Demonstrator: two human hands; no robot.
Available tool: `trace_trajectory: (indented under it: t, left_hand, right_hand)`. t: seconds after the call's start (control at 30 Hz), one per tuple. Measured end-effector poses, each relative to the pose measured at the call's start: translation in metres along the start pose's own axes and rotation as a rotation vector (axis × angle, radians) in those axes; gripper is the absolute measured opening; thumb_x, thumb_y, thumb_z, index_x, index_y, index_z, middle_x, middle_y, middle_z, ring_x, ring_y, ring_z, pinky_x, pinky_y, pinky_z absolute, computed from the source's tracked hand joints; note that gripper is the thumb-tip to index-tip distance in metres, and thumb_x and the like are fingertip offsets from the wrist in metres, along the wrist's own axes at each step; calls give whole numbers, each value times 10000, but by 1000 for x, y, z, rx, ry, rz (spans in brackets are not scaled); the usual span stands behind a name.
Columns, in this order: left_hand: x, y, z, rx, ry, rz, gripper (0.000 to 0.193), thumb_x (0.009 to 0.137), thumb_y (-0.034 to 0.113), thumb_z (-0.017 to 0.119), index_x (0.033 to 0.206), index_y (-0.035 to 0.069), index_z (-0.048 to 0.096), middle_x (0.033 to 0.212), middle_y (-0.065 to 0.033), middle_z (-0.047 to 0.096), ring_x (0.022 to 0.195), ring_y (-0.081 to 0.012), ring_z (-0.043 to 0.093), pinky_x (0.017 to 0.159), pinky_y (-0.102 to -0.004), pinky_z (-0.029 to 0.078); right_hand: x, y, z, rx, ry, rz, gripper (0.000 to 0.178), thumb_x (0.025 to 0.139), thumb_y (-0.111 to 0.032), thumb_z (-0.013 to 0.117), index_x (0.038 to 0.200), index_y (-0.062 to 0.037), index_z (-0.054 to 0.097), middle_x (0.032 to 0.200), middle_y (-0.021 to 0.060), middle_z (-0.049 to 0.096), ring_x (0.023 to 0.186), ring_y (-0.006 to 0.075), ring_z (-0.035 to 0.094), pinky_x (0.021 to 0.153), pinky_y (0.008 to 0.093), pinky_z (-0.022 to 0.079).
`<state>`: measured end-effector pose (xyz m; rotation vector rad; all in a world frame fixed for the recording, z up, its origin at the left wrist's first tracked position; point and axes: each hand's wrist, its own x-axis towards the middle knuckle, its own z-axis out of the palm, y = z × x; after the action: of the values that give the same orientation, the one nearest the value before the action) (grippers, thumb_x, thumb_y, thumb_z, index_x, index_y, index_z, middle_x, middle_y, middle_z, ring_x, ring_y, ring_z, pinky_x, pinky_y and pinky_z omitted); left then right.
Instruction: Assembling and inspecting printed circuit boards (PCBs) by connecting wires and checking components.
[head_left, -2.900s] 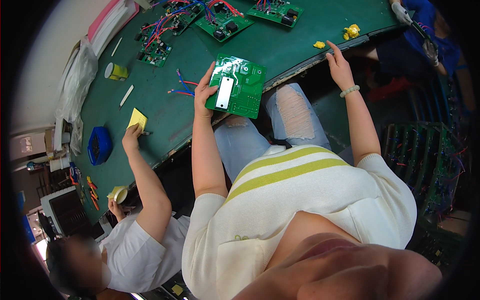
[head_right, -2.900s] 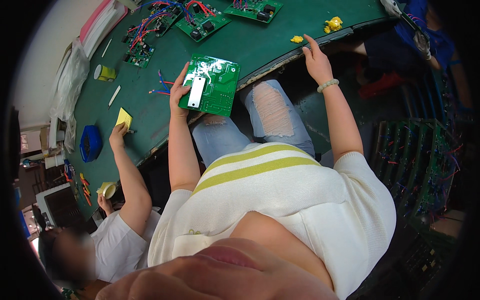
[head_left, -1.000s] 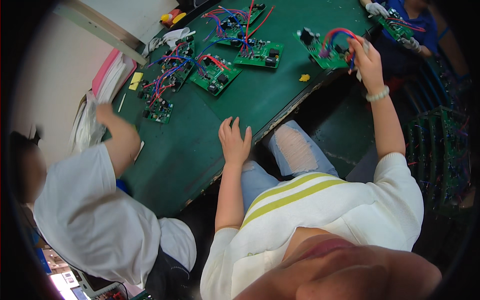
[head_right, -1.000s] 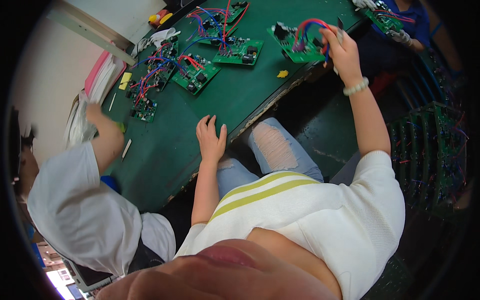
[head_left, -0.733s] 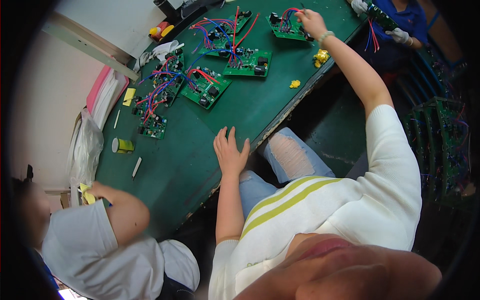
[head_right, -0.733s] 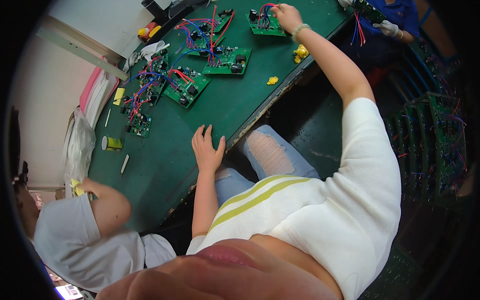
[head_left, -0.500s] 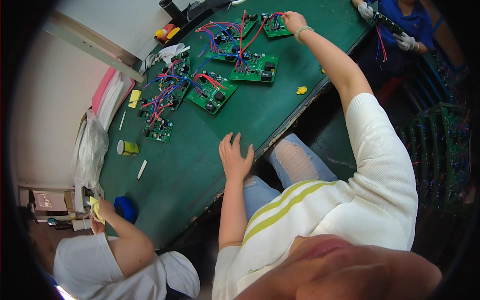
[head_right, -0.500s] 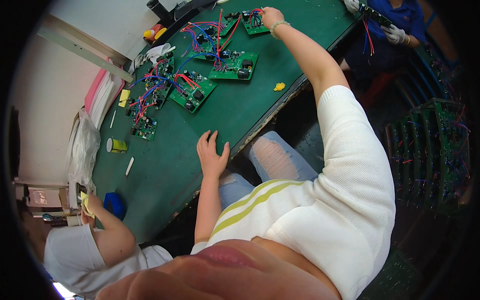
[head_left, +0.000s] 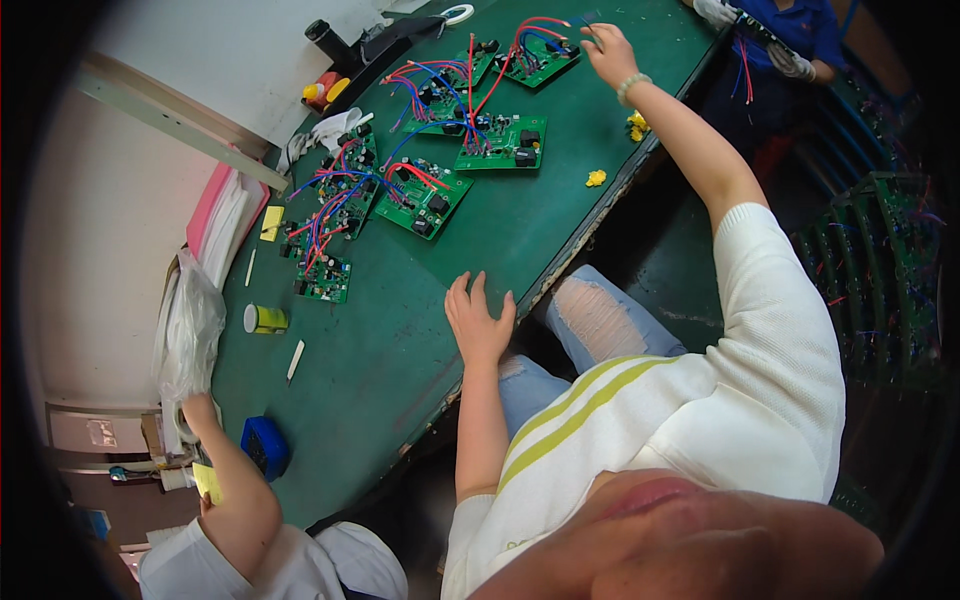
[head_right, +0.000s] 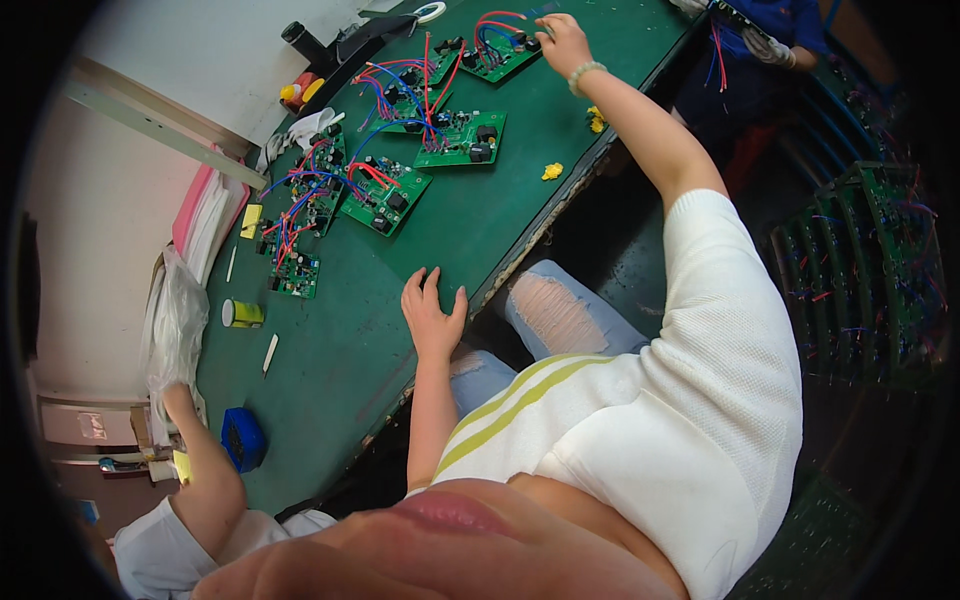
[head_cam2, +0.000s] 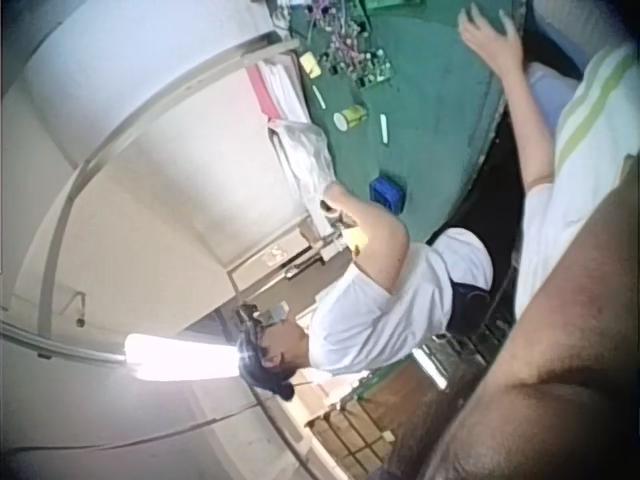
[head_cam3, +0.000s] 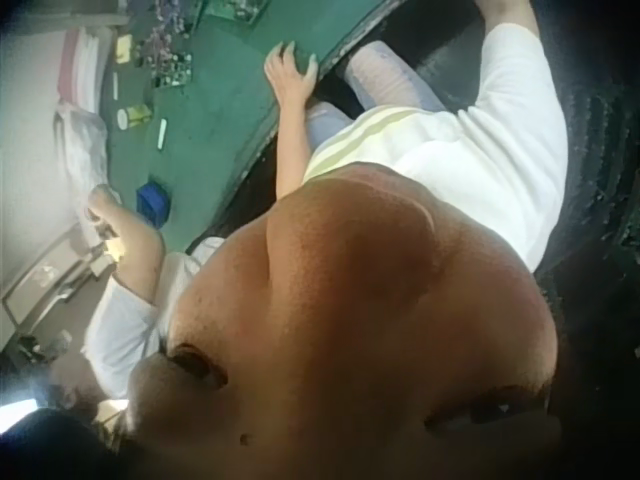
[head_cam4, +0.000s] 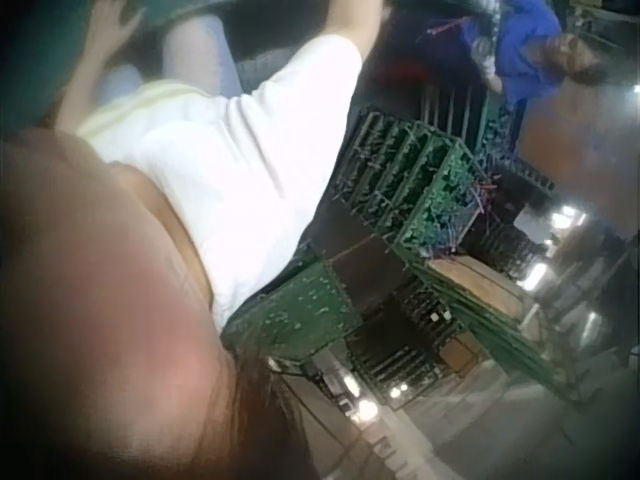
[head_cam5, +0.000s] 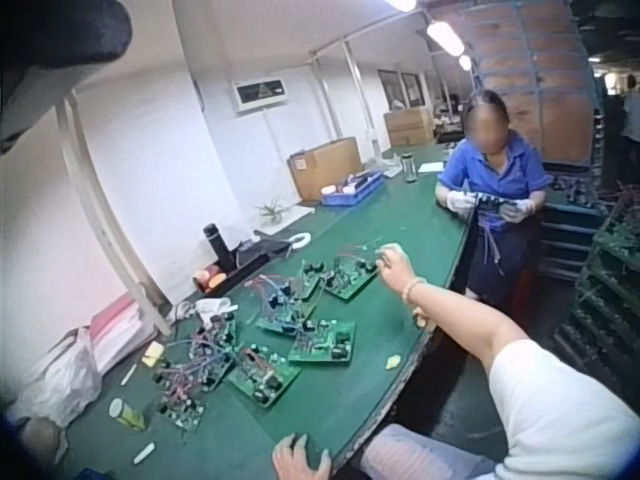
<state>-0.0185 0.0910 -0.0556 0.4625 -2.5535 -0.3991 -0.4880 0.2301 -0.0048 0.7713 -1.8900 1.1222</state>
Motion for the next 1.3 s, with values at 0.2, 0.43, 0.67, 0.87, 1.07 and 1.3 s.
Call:
trace_trajectory:
  t: [0.2,0.43,0.67,0.87,1.07,1.3]
  left_hand:
    - [-1,4,-1,19,-17,15,523,782,307,663,1191,5,543,1268,-204,449,1229,-357,391,1065,-483,274]
    - [-5,-1,-1,76,-31,35,572,809,364,620,1234,1,498,1305,-214,425,1250,-356,376,1086,-484,247]
    - [-8,-3,1,55,21,30,539,796,340,641,1209,12,527,1302,-190,456,1255,-340,393,1080,-481,266]
    - [-12,-3,-1,39,22,15,530,795,337,641,1208,23,532,1309,-190,456,1257,-337,400,1082,-482,267]
    - [-14,-2,1,-4,51,-5,541,785,335,638,1200,3,532,1295,-209,457,1262,-345,389,1081,-494,256]
    - [-14,-2,1,8,49,11,551,773,336,647,1198,4,533,1284,-212,460,1265,-341,381,1085,-497,255]
  right_hand:
    - [-70,-43,-96,188,-127,131,177,905,-168,563,975,-36,659,906,107,637,828,241,615,725,322,489]
    - [-120,-156,-109,735,-540,476,323,998,-312,435,977,-35,602,606,-28,459,556,52,418,538,207,361]
    - [-135,-247,-49,1233,-720,635,379,955,-318,527,641,-116,462,530,-56,377,465,28,334,433,214,262]
    - [-173,-259,-15,1227,-625,982,418,926,-301,575,592,-145,377,464,-61,306,356,52,277,345,247,191]
    - [-175,-250,-13,1259,-662,1027,447,940,-289,548,580,-146,325,468,-48,273,354,60,249,344,248,157]
    - [-178,-249,-13,1257,-667,911,437,937,-289,557,579,-147,352,470,-56,298,368,48,253,349,239,172]
